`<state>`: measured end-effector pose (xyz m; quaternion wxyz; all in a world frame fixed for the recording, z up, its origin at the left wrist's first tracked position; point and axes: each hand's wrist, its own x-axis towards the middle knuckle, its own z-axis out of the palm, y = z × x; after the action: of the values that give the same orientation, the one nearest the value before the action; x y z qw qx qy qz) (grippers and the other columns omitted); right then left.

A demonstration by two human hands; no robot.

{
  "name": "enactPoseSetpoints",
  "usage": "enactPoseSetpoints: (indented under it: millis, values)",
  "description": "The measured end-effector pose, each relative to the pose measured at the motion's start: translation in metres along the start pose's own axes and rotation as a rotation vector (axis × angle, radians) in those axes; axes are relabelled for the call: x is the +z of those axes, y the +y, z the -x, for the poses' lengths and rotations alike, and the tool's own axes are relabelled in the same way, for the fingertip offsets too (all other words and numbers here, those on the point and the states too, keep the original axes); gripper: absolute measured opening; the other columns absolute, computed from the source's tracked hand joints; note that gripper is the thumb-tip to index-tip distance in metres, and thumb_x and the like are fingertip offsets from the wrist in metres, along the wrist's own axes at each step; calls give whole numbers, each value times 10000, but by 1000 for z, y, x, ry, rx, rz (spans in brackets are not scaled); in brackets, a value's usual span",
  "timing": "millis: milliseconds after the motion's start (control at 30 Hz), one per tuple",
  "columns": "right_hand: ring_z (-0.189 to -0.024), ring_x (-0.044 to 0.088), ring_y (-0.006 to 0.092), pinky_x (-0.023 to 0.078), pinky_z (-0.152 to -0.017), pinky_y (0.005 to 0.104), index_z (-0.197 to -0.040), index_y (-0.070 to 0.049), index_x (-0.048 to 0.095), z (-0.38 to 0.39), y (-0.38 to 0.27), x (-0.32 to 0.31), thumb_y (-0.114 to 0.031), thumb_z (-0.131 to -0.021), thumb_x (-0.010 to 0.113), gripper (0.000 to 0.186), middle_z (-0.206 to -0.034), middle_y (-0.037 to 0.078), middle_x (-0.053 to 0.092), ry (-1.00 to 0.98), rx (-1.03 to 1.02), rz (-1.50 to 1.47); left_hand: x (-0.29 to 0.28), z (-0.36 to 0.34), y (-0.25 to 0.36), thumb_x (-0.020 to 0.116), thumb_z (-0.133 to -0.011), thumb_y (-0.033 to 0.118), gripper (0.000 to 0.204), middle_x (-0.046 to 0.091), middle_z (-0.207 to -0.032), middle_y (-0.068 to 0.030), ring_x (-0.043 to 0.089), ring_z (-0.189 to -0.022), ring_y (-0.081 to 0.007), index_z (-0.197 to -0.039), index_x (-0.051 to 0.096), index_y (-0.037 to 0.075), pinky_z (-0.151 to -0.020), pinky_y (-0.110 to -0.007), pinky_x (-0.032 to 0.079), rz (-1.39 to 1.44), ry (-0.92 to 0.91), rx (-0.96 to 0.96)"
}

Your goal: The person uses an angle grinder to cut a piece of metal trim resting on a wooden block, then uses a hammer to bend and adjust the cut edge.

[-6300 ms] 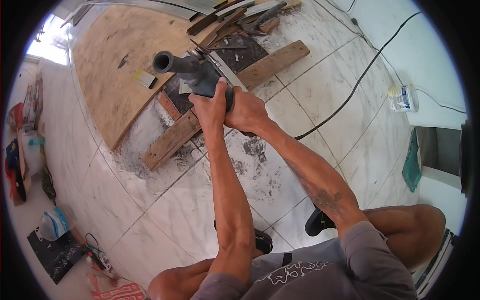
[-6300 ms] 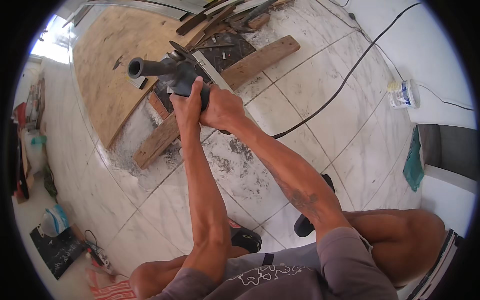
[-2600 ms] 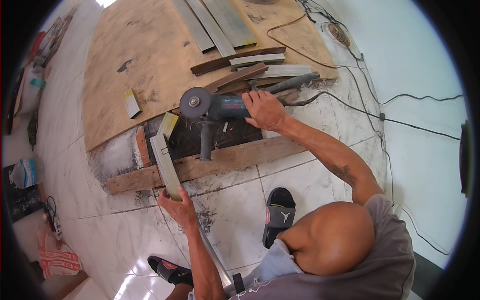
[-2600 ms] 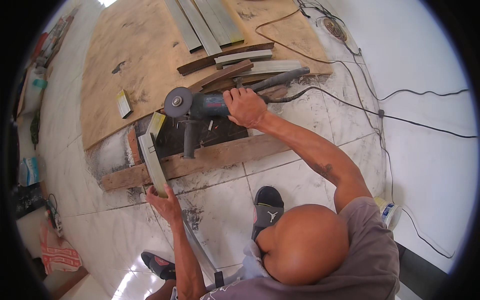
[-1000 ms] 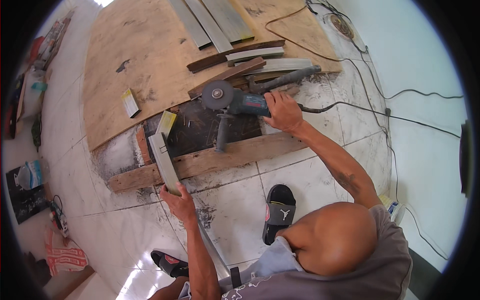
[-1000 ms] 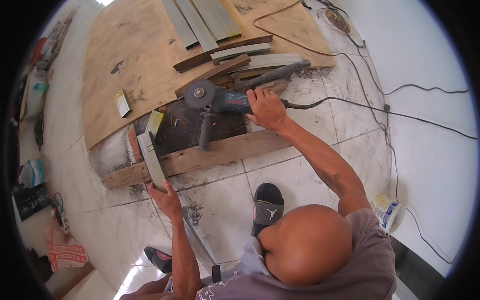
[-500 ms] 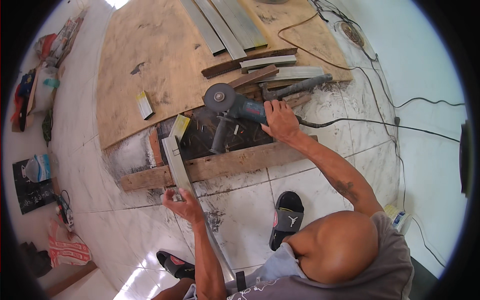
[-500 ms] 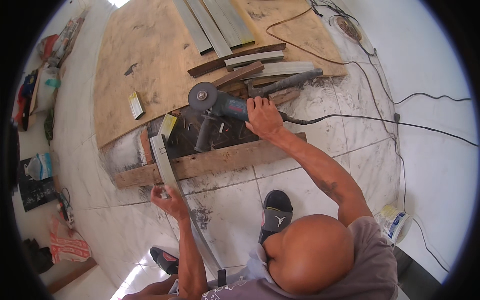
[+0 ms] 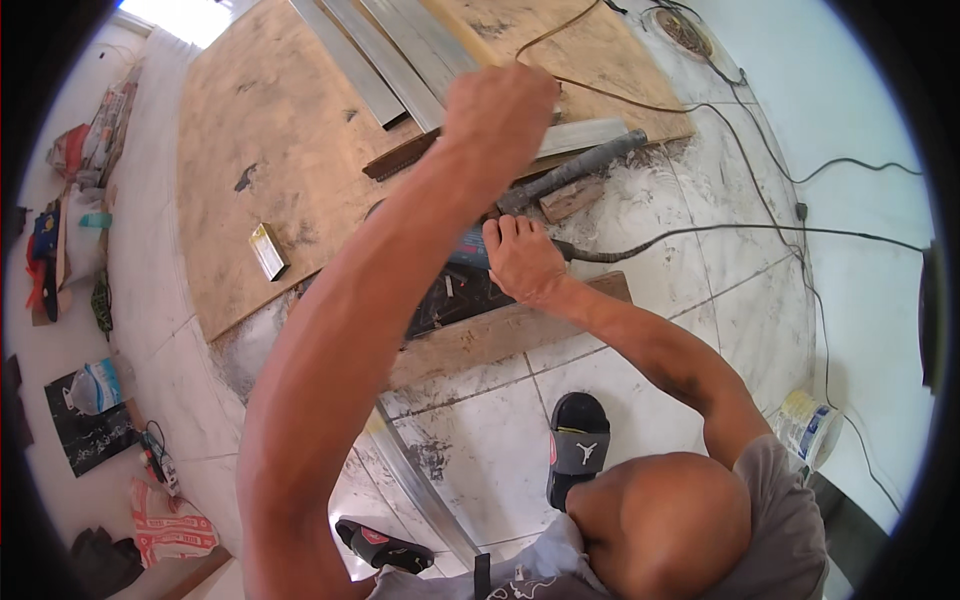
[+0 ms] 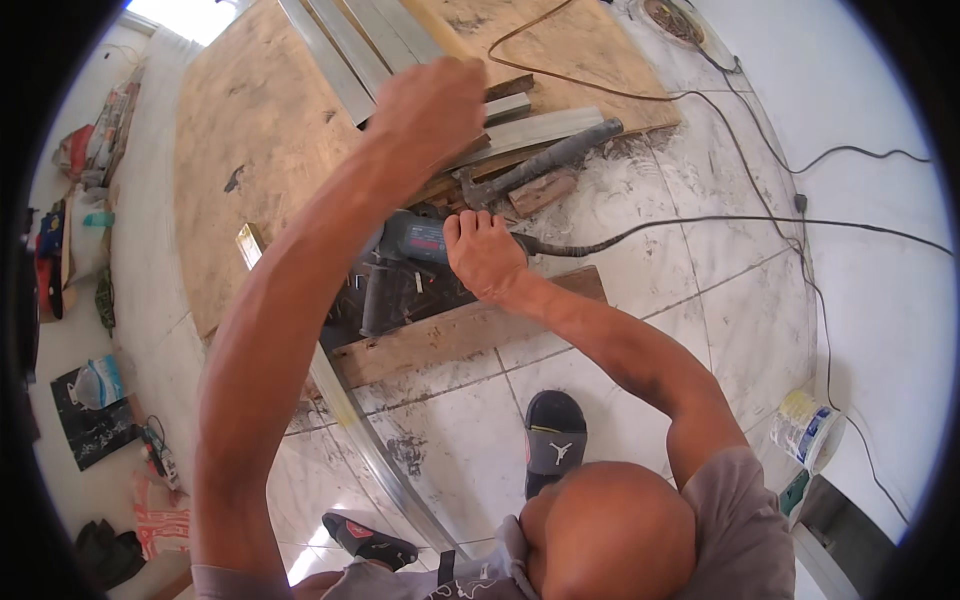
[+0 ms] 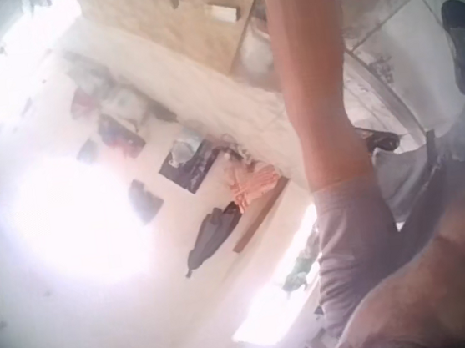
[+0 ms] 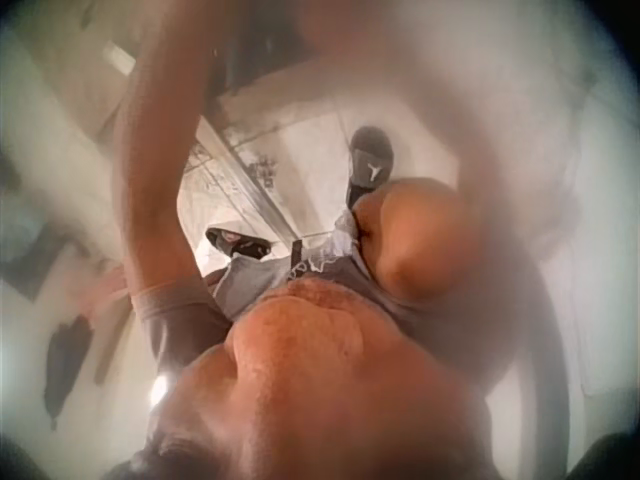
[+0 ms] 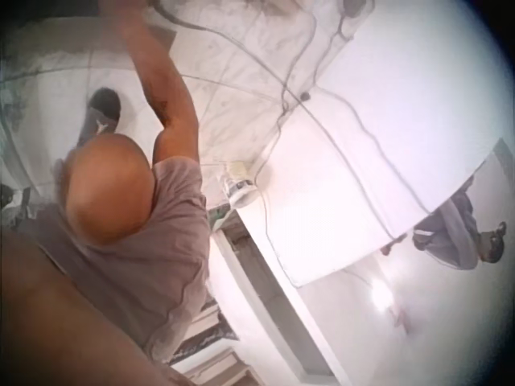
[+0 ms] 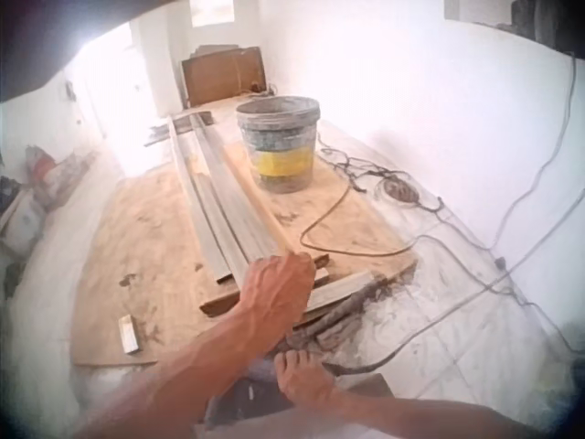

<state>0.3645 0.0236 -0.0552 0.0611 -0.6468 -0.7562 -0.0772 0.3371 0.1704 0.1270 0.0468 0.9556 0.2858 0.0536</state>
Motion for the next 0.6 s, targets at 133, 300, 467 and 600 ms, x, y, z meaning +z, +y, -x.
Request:
enactPoseSetpoints:
  millis: [133,300,467,600]
  values:
    - [-904,608,290,486,-749,408,-1143,6,604,5,2,20,-202,-847,653,365,-998,142,614,14,18,-23,75,-38,29,619,-935,214,239,741,-1113,-48,695,-1017,-298,-1108,769,144,-718,-499,501,-219,-324,-144]
    - [-1009,602,298,468,-780,441,-1216,-65,639,9,-3,6,-234,-893,614,366,-1126,117,646,-1,59,-287,141,-36,38,670,-893,164,240,697,-1206,-82,668,-1032,-289,-1112,753,117,-739,-541,470,-469,-437,-374]
    - [-990,589,309,456,-782,442,-1192,-56,657,14,3,34,-232,-887,623,354,-1091,141,635,159,11,-353,152,-45,26,666,-897,152,219,743,-1094,-87,713,-991,-276,-1090,751,92,-747,-510,492,-331,-477,-287]
    - [-889,558,303,453,-777,451,-1143,-17,666,6,-3,22,-208,-856,649,345,-999,175,584,-78,31,-114,157,-48,12,672,-887,135,197,777,-982,-52,750,-941,-249,-1061,764,113,-788,-455,524,-295,-362,-221]
